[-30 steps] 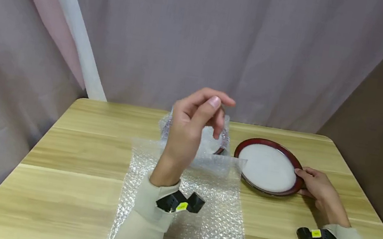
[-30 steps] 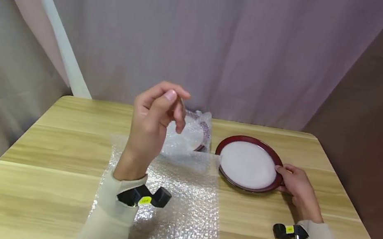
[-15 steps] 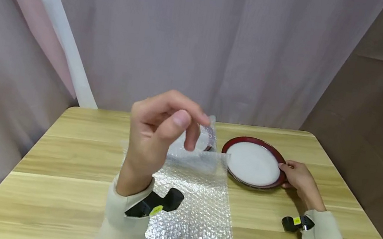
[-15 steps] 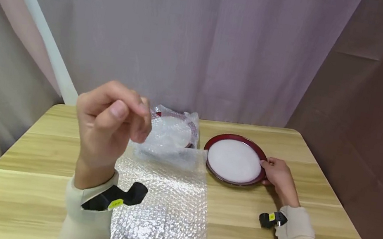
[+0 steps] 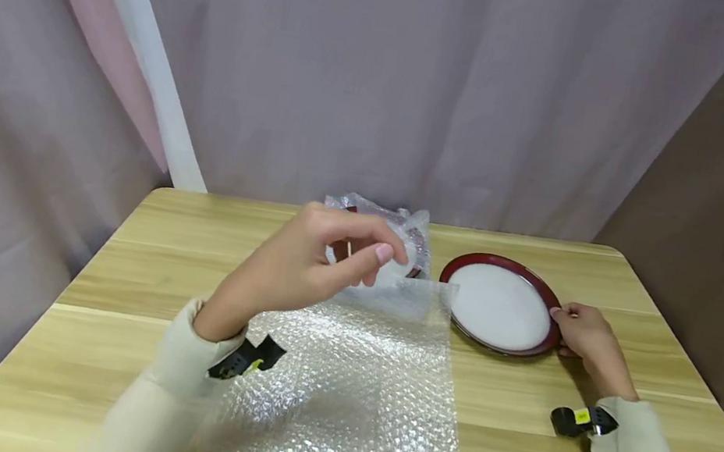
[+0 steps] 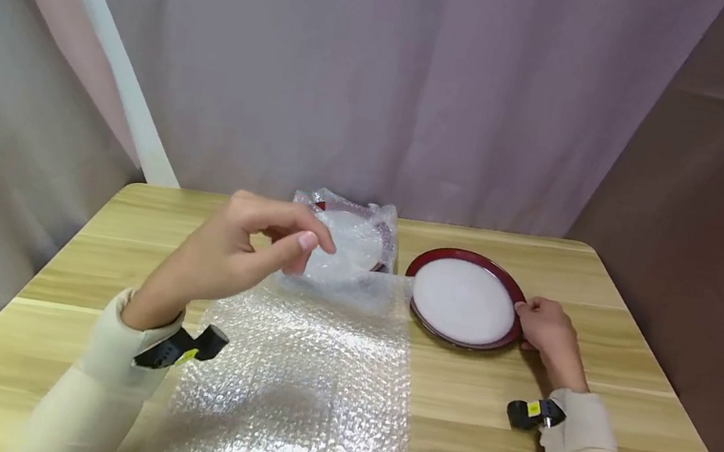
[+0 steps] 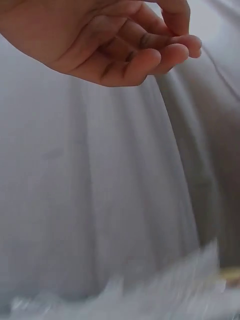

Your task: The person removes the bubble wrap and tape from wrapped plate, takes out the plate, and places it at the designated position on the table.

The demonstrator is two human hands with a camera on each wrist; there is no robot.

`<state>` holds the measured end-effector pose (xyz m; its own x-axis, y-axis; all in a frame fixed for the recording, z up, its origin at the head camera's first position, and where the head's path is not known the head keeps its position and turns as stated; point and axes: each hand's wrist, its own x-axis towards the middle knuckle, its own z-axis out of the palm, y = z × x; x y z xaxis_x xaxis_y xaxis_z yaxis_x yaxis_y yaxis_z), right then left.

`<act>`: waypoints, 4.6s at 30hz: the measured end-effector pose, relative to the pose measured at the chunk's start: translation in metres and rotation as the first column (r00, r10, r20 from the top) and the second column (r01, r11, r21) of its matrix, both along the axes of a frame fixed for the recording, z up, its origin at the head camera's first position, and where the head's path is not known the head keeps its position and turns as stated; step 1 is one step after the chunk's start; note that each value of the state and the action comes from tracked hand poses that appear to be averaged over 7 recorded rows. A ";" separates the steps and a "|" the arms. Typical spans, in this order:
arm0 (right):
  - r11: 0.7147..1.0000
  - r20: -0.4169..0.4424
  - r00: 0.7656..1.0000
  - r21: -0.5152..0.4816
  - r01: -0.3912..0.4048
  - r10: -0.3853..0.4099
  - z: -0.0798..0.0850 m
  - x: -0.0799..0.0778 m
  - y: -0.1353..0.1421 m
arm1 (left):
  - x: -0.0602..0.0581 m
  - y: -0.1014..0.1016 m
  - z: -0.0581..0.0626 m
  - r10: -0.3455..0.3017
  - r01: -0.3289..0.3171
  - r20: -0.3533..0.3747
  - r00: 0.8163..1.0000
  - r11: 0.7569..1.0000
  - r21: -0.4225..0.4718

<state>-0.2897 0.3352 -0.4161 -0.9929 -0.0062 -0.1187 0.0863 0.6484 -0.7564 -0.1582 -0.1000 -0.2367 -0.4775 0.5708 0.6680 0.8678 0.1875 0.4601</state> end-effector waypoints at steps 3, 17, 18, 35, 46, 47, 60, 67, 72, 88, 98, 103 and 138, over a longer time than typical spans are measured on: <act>1.000 -0.004 1.000 0.001 0.006 -0.006 0.000 0.002 0.001 | 0.001 -0.012 -0.022 0.052 -0.043 0.048 0.998 0.983 -0.176; 0.999 0.062 0.998 0.038 -0.035 0.032 0.011 0.003 -0.002 | 0.039 -0.066 -0.113 0.215 0.063 0.345 0.914 0.763 -0.643; 0.998 0.065 0.997 0.048 -0.032 0.029 0.011 0.003 -0.002 | 0.041 -0.068 -0.115 0.234 0.084 0.360 0.903 0.727 -0.681; 0.997 0.063 0.997 0.065 -0.044 0.040 0.009 0.004 -0.007 | 0.049 -0.059 -0.142 0.332 0.155 0.263 0.906 0.316 -0.936; 0.962 -0.286 0.958 0.267 0.062 0.017 0.020 0.004 -0.043 | 0.051 -0.055 -0.152 0.344 0.006 0.077 0.936 0.203 -0.979; 0.963 -0.320 0.947 0.263 0.060 0.028 0.022 0.005 -0.049 | 0.051 -0.055 -0.153 0.337 -0.003 0.067 0.939 0.202 -0.979; 0.973 -0.500 0.834 0.124 -0.196 0.232 0.039 0.037 -0.134 | 0.049 -0.059 -0.152 0.338 0.081 0.177 0.924 0.279 -0.957; 0.945 -0.459 0.830 0.074 -0.319 0.316 0.038 0.049 -0.149 | 0.044 -0.066 -0.149 0.326 0.145 0.270 0.906 0.361 -0.921; 0.942 -0.454 0.831 0.069 -0.328 0.322 0.038 0.050 -0.152 | 0.046 -0.065 -0.148 0.335 0.139 0.282 0.899 0.392 -0.909; 0.948 -0.394 0.866 0.048 -0.315 0.308 0.038 0.045 -0.149 | 0.053 -0.054 -0.147 0.403 0.071 0.215 0.890 0.343 -0.937; 0.951 -0.370 0.887 -0.023 -0.307 0.277 0.050 0.039 -0.162 | 0.047 -0.053 -0.141 0.418 0.036 0.179 0.890 0.328 -0.944; 0.956 -0.303 0.918 -0.066 -0.286 0.254 0.041 0.039 -0.178 | 0.053 -0.060 -0.144 0.404 0.037 0.184 0.896 0.345 -0.938; 0.893 -0.452 0.771 0.192 -0.408 0.449 0.016 0.050 -0.189 | 0.035 -0.089 -0.147 0.422 0.069 0.246 0.873 0.393 -0.917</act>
<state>-0.2401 0.1465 -0.4003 -0.8209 -0.4560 0.3438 -0.5681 0.5902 -0.5735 -0.1227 -0.1892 -0.3841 -0.7002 0.5686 -0.4319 0.5477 0.8157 0.1860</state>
